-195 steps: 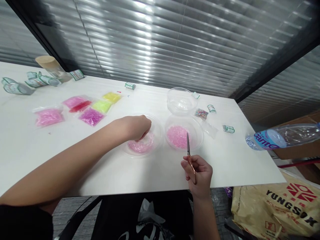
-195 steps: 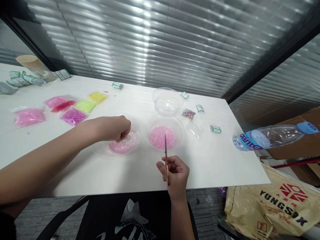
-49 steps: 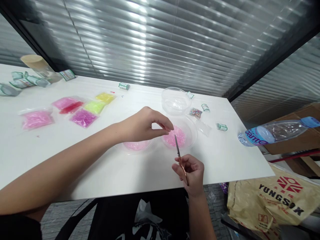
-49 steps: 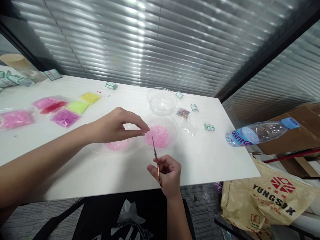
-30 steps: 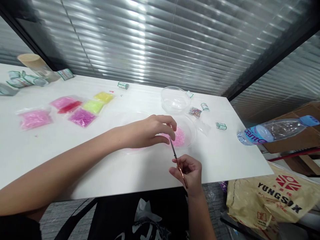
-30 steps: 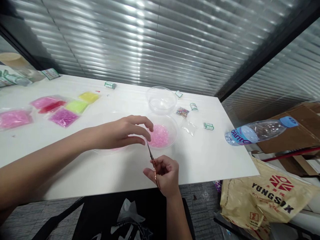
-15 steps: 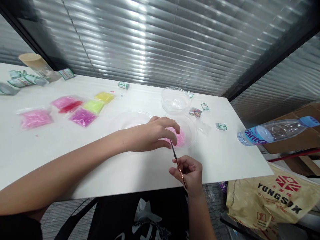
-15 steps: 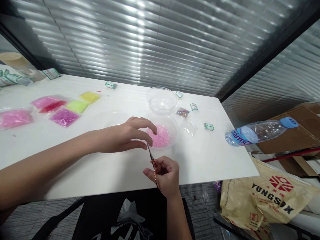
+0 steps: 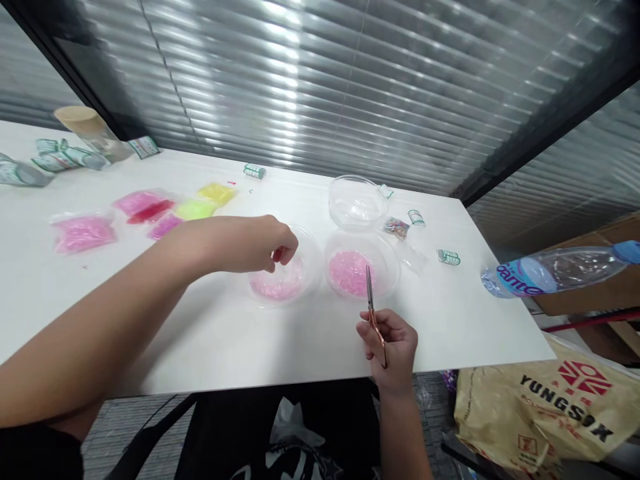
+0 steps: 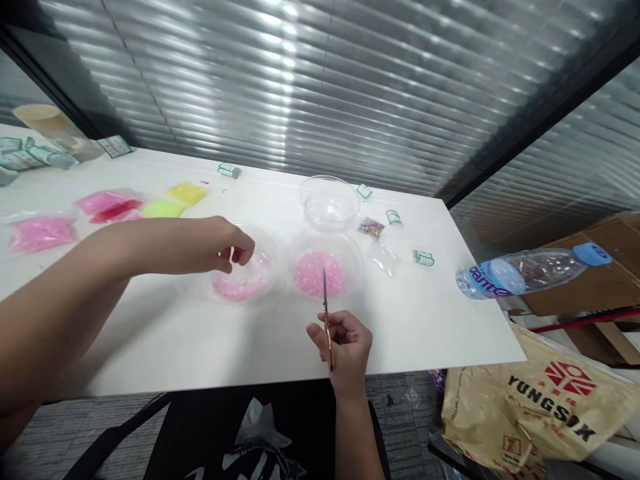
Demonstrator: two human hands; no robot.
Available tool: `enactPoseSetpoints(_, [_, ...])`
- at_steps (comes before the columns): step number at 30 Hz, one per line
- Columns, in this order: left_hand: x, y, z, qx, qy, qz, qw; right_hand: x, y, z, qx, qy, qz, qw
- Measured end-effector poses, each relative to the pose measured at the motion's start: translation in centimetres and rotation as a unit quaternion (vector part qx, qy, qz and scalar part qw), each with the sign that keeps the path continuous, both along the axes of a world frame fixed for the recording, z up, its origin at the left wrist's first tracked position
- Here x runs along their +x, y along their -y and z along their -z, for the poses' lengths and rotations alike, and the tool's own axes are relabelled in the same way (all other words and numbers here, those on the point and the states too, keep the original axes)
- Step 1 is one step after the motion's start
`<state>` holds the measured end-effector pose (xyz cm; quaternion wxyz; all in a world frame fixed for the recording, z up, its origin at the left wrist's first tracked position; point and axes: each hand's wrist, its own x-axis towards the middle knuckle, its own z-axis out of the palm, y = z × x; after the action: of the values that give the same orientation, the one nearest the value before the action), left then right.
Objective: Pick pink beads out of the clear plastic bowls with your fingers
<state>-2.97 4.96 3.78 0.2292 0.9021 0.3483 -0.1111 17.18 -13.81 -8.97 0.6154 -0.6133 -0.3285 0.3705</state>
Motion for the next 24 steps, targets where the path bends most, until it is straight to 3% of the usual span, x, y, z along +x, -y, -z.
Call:
enactPoseSetpoints(3, [0.9, 0.4, 0.7, -0.026, -0.094, -0.018, 0.995, 0.1, 0.0, 0.2, -0.004, -0.001, 0.007, 1.0])
enactPoseSetpoints(11, [2.6, 1.2, 1.4, -0.033, -0.149, 0.007, 0.988, 0.1, 0.0, 0.4, -0.006, -0.004, 0.01, 1.0])
enactPoseSetpoints(18, [2.8, 0.9, 2.1, -0.02, -0.162, 0.023, 0.986, 0.1, 0.0, 0.5, -0.008, -0.025, 0.012, 1.0])
enactPoseSetpoints(24, [2.4, 1.0, 1.5, -0.02, -0.113, 0.034, 0.993, 0.1, 0.2, 0.5, -0.012, -0.018, 0.01, 1.0])
